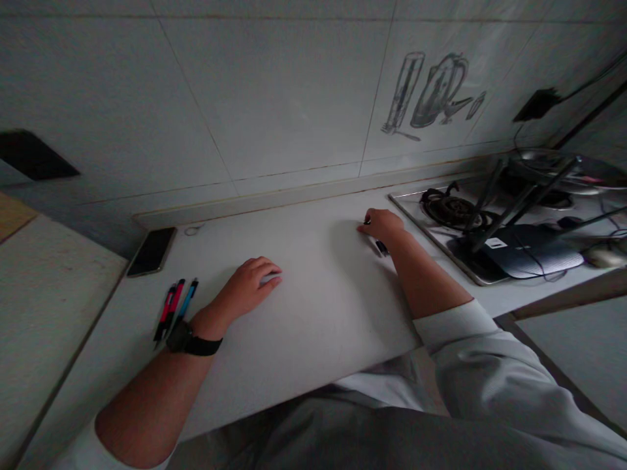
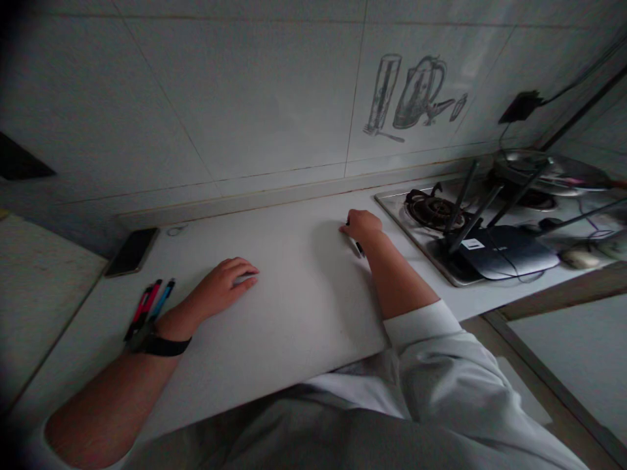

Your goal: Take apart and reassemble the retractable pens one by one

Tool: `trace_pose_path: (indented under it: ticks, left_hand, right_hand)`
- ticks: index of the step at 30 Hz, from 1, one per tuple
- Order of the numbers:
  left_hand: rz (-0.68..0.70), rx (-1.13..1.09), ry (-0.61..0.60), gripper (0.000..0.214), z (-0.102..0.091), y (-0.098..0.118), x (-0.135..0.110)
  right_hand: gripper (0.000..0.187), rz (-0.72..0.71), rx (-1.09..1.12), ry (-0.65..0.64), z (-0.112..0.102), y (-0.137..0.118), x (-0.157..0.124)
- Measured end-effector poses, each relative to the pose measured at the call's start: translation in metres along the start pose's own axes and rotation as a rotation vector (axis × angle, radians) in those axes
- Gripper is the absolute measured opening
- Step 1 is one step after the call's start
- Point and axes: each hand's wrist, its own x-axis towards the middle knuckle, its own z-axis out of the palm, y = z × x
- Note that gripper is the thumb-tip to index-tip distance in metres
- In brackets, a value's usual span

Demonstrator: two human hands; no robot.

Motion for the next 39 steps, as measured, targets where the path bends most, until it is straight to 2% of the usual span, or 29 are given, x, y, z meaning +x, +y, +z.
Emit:
trace_pose_path:
  ticks: [6,18,30,32,35,37,39]
  left_hand:
    - [0.012,0.009,-0.009,0.022,-0.001,0.002,0.000]
    - [-0.002,0.009,-0.019,0.020,0.001,0.001,-0.001]
    - [-0.001,0.016,-0.030,0.020,-0.001,0.005,0.000]
    - [0.000,0.012,-0.029,0.020,0.000,0.003,0.000]
    - [0.000,0.003,-0.022,0.020,0.001,0.001,-0.001]
    - [-0.004,-0.002,-0.013,0.019,0.002,0.002,-0.001]
    - [-0.013,-0.003,-0.018,0.019,0.002,0.004,-0.001]
  right_hand:
    - [0.044,0.029,-0.013,-0.033,-0.002,-0.003,-0.001]
    - [0.044,0.019,-0.014,0.005,0.004,0.003,0.003]
    - [0.035,0.026,0.003,0.006,0.003,0.005,0.005]
    - [0.035,0.026,0.016,0.033,0.003,0.005,0.004]
    - [0.034,-0.015,0.071,0.148,-0.004,-0.002,-0.001]
    - [0.032,-0.109,0.131,0.254,-0.011,-0.011,-0.008]
    - [0.028,-0.261,0.209,0.349,-0.018,-0.024,-0.018]
